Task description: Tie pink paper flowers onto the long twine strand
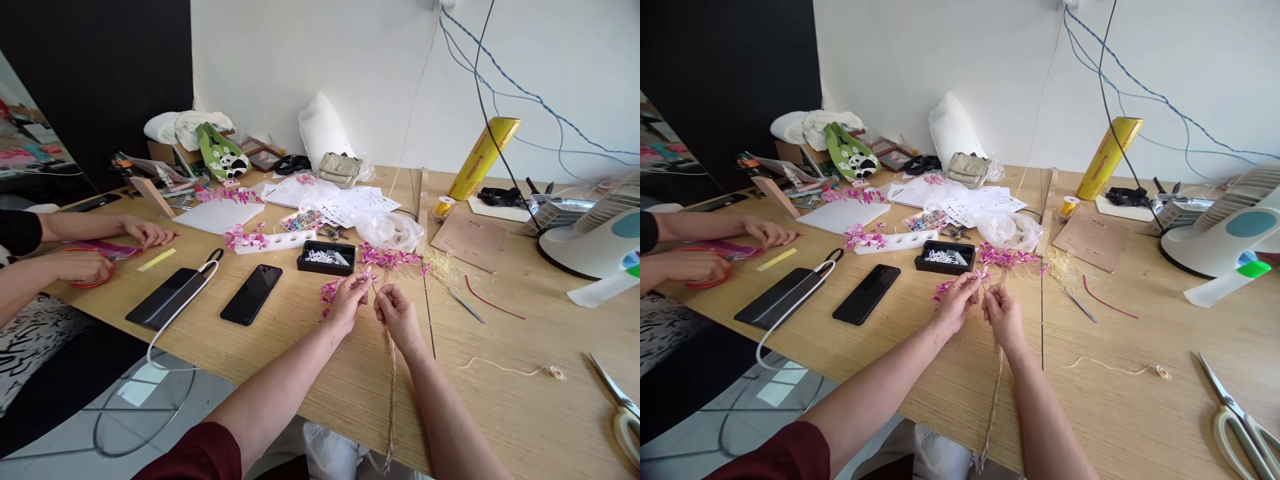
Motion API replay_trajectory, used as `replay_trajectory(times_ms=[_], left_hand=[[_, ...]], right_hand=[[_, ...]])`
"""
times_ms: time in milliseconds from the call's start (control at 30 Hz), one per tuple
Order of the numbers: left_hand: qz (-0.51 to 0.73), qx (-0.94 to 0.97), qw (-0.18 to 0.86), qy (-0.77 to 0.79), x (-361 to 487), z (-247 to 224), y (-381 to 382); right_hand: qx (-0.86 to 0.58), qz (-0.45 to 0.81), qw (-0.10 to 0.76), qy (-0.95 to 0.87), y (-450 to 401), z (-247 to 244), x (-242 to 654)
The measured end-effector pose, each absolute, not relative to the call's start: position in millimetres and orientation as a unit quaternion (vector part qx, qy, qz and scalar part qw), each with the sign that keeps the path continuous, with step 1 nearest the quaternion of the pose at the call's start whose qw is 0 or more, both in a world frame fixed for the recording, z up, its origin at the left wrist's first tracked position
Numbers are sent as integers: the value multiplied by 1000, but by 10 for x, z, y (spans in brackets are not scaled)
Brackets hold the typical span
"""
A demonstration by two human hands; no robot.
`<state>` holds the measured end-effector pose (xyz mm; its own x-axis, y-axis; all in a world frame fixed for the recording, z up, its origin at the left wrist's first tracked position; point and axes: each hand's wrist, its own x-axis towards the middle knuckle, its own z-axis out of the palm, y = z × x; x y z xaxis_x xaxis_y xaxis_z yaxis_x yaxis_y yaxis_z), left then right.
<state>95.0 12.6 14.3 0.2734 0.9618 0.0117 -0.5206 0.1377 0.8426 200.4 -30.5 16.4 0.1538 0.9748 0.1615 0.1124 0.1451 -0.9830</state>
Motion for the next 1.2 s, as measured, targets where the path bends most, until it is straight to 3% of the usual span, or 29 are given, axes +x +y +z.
replay_trajectory(times_ms=[200, 533, 700, 967, 1200], left_hand=[[509, 289, 777, 232, 952, 124, 142], [516, 275, 784, 209, 937, 150, 155], [514, 261, 789, 213, 930, 155, 179], [506, 317, 769, 227, 942, 164, 131], [453, 362, 790, 200, 937, 180, 110]], right_hand=[[-623, 179, 472, -598, -322, 143, 1971], [-548, 115, 497, -663, -364, 250, 1988], [-570, 179, 564, -570, -367, 289, 2054], [-486, 453, 613, -428, -291, 194, 2031], [-384, 657, 557, -333, -294, 204, 2113]])
